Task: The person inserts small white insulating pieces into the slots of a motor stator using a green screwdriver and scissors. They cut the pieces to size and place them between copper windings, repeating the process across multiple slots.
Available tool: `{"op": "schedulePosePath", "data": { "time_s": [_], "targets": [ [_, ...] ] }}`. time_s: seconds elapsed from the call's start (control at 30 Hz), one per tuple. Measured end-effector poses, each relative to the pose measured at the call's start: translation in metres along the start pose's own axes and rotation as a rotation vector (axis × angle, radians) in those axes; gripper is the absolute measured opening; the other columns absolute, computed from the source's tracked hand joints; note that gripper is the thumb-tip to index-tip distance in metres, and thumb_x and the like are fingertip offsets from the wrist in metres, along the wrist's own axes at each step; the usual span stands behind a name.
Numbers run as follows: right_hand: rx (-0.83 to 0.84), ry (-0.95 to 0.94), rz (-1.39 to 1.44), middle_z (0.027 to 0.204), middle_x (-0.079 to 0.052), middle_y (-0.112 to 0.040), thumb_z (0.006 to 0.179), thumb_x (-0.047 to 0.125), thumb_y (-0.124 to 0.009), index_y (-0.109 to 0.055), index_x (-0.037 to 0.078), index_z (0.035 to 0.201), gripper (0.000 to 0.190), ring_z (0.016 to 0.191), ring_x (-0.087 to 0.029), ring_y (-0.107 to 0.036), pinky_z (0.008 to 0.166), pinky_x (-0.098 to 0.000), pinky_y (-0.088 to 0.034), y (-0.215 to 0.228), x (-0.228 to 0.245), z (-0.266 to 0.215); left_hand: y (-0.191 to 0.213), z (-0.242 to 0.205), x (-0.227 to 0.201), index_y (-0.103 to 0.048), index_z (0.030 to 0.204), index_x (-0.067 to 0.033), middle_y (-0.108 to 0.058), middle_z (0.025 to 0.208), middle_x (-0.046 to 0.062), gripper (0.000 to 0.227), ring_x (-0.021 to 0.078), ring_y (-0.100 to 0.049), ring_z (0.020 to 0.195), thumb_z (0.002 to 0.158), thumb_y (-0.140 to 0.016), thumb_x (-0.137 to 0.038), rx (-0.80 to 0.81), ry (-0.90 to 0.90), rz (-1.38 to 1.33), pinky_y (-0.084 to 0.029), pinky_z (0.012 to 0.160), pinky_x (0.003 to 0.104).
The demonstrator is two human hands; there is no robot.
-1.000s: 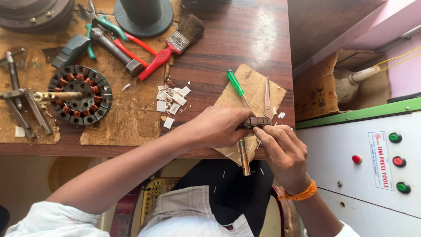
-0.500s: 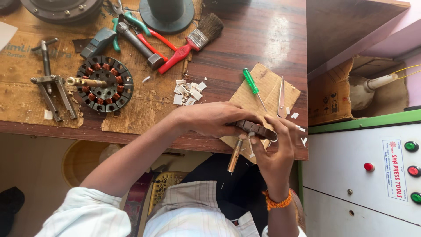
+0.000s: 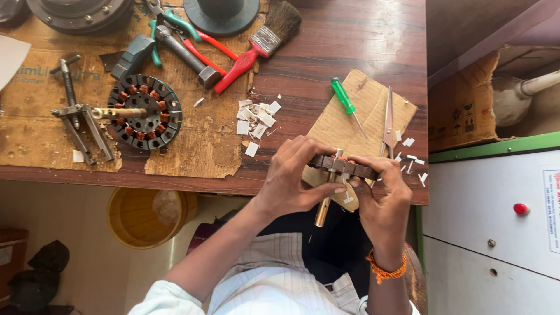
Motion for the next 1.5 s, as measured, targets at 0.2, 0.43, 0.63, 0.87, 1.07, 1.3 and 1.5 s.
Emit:
{"op": "schedulePosePath", "data": {
  "time_s": [0.2,0.43,0.63,0.87,1.07,1.3,1.5],
  "targets": [
    [0.052,-0.123,0.148,0.118,-0.009,-0.071,0.091,0.012,-0.078,-0.069,0.003,0.118,0.031,0.111,-0.019,-0.069,0.099,-0.0315,-0.055,-0.002,-0.008,-0.001,-0.006,-0.007,0.005,-0.061,0.112,-0.0064,-0.067,0.104,0.008,0.048,0.0269,-0.064,0.098,0.081,-0.088,-0.030,-0.060,0.023,-0.075,-0.048,0.090,0.041],
    [0.083,-0.094,0.179,0.122,-0.009,-0.071,0.087,0.016,-0.079,-0.069,0.003,0.124,0.040,0.119,-0.021,-0.064,0.101,-0.0322,-0.051,-0.004,-0.004,-0.007,-0.010,-0.022,0.006,-0.060,0.111,-0.0054,-0.066,0.103,0.012,0.048,0.0273,-0.062,0.095,0.080,-0.088,-0.028,-0.118,-0.010,-0.077,-0.047,0.090,0.041],
    [0.063,-0.119,0.079,0.121,-0.010,-0.070,0.088,0.022,-0.077,-0.068,0.003,0.120,0.038,0.119,-0.022,-0.064,0.102,-0.0338,-0.053,-0.007,-0.001,-0.018,-0.015,-0.030,0.014,-0.062,0.111,-0.0062,-0.064,0.102,0.010,0.045,0.0268,-0.061,0.096,0.080,-0.088,-0.024,-0.167,-0.019,-0.150,-0.049,0.089,0.039],
    [-0.001,-0.058,0.059,0.119,-0.009,-0.067,0.094,0.023,-0.073,-0.063,0.004,0.117,0.031,0.121,-0.023,-0.065,0.105,-0.0352,-0.054,-0.011,-0.007,-0.028,-0.015,-0.030,0.013,-0.061,0.110,-0.0062,-0.066,0.102,0.009,0.045,0.0266,-0.060,0.096,0.076,-0.088,-0.018,-0.132,-0.052,-0.169,-0.050,0.088,0.038],
    [0.027,-0.008,-0.022,0.122,-0.009,-0.071,0.091,0.019,-0.076,-0.066,0.005,0.120,0.033,0.121,-0.027,-0.068,0.107,-0.0376,-0.055,-0.010,-0.010,-0.023,-0.015,-0.030,0.016,-0.063,0.111,-0.0084,-0.067,0.103,0.006,0.045,0.0231,-0.062,0.095,0.078,-0.090,-0.020,-0.113,0.009,-0.144,-0.050,0.089,0.038],
    [0.162,-0.082,0.136,0.144,-0.019,-0.060,0.093,-0.002,-0.066,-0.054,-0.002,0.141,0.050,0.133,-0.029,-0.062,0.106,-0.0360,-0.056,-0.005,-0.001,-0.006,-0.010,-0.027,0.008,-0.063,0.120,-0.0114,-0.068,0.115,0.005,0.049,0.0243,-0.065,0.112,0.081,-0.090,-0.024,-0.097,-0.004,-0.023,-0.053,0.101,0.039],
    [0.155,-0.074,0.033,0.137,-0.019,-0.065,0.089,-0.002,-0.070,-0.059,-0.003,0.137,0.050,0.129,-0.029,-0.065,0.107,-0.0384,-0.053,-0.004,0.008,-0.007,-0.010,-0.028,-0.007,-0.065,0.120,-0.0171,-0.069,0.116,-0.001,0.047,0.0211,-0.065,0.111,0.082,-0.091,-0.028,-0.119,-0.003,0.075,-0.051,0.100,0.036]
  ]
}}
Point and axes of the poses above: each hand's wrist, its own z-axis towards the middle knuckle, its own y-axis out of the back of the hand, x = y × z, the point moved 5 cm from there along z, towards the middle knuckle
